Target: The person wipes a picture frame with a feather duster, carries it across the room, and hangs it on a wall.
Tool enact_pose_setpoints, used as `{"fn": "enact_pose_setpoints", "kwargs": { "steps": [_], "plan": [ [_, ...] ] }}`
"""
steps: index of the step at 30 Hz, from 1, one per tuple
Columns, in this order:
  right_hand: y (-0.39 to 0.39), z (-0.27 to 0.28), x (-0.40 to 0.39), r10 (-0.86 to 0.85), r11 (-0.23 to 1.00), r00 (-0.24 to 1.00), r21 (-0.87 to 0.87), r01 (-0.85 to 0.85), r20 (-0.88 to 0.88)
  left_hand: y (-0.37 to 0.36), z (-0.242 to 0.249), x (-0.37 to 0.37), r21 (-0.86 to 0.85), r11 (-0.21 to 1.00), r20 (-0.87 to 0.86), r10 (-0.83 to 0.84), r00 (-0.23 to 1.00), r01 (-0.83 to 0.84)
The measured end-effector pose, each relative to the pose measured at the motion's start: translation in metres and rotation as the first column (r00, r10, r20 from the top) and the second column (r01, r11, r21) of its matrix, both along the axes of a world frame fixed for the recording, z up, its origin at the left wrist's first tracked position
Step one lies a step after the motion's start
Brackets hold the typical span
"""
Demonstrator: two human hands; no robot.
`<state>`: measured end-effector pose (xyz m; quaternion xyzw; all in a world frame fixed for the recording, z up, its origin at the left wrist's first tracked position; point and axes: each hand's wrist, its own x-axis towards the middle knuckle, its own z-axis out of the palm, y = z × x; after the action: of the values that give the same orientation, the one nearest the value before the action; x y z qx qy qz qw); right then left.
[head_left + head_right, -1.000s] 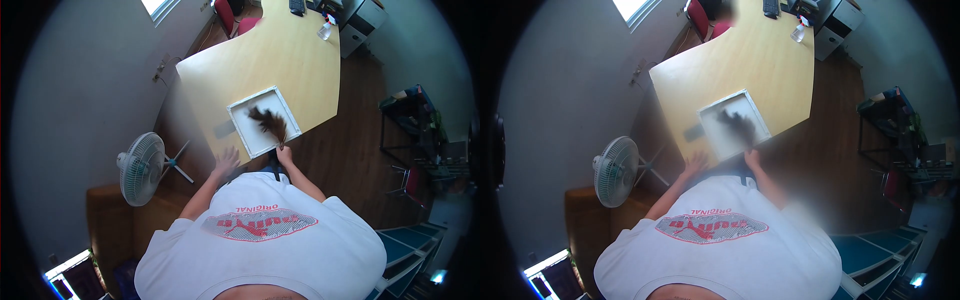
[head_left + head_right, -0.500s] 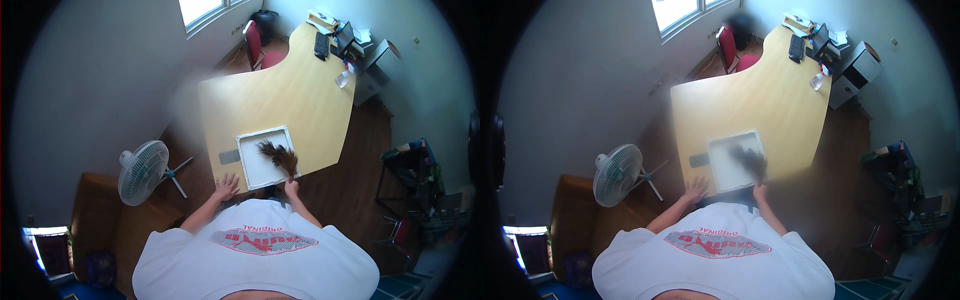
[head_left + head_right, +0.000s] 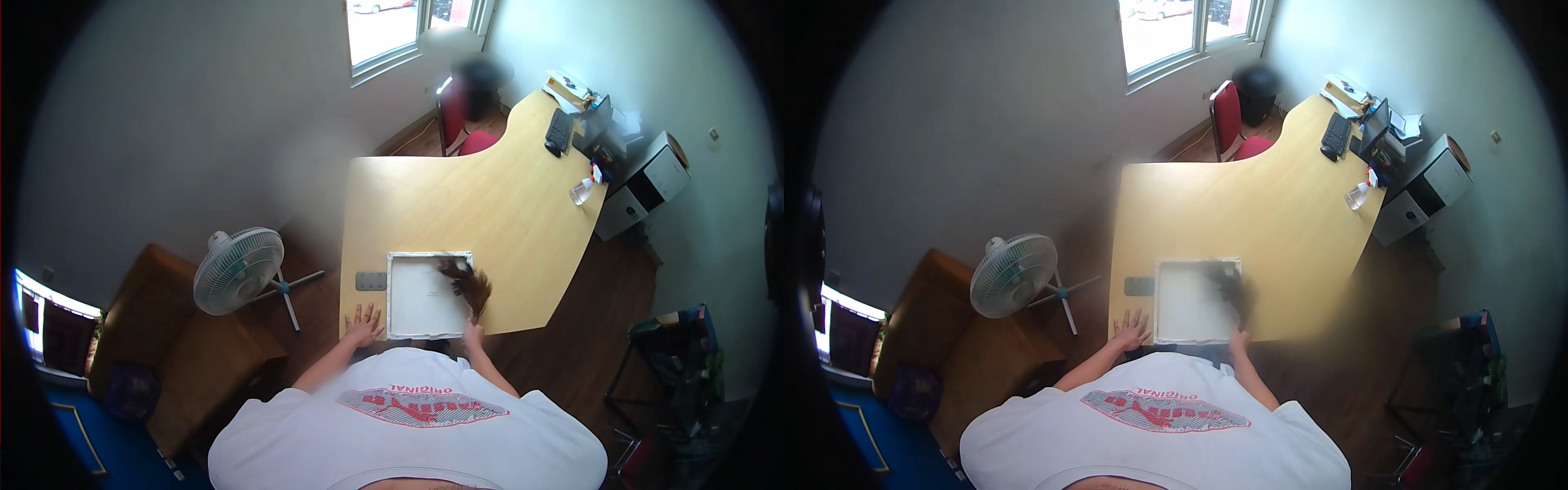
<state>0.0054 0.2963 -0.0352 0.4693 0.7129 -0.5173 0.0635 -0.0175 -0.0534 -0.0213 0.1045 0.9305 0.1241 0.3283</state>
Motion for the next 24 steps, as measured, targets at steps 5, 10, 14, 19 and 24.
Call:
{"fn": "enact_pose_setpoints", "kwargs": {
  "steps": [5, 10, 14, 19, 24],
  "plan": [
    [0.019, -0.037, -0.005, 0.557, 0.823, 0.817, 0.237, -0.517, -0.151, 0.011, 0.005, 0.001, -0.030, 0.997, 0.039, 0.068, 0.997, -0.066],
    [0.008, -0.038, -0.007, 0.542, 0.789, 0.840, 0.353, -0.503, -0.016, 0.010, 0.000, 0.002, 0.004, 0.996, 0.038, 0.090, 0.995, -0.090],
    [0.017, -0.098, -0.007, 0.307, 0.952, 0.943, 0.041, -0.304, -0.131, 0.005, -0.005, 0.000, 0.022, 0.997, 0.035, 0.073, 0.997, -0.073],
    [0.009, -0.055, 0.004, 0.462, 0.876, 0.885, 0.180, -0.447, -0.054, -0.004, -0.010, -0.002, 0.078, 0.997, 0.023, 0.009, 1.000, -0.011],
    [-0.008, -0.051, 0.018, 0.461, 0.776, 0.887, 0.468, -0.424, 0.039, -0.016, -0.013, -0.006, 0.064, 0.993, -0.027, -0.097, 0.995, 0.099]
  ]
}}
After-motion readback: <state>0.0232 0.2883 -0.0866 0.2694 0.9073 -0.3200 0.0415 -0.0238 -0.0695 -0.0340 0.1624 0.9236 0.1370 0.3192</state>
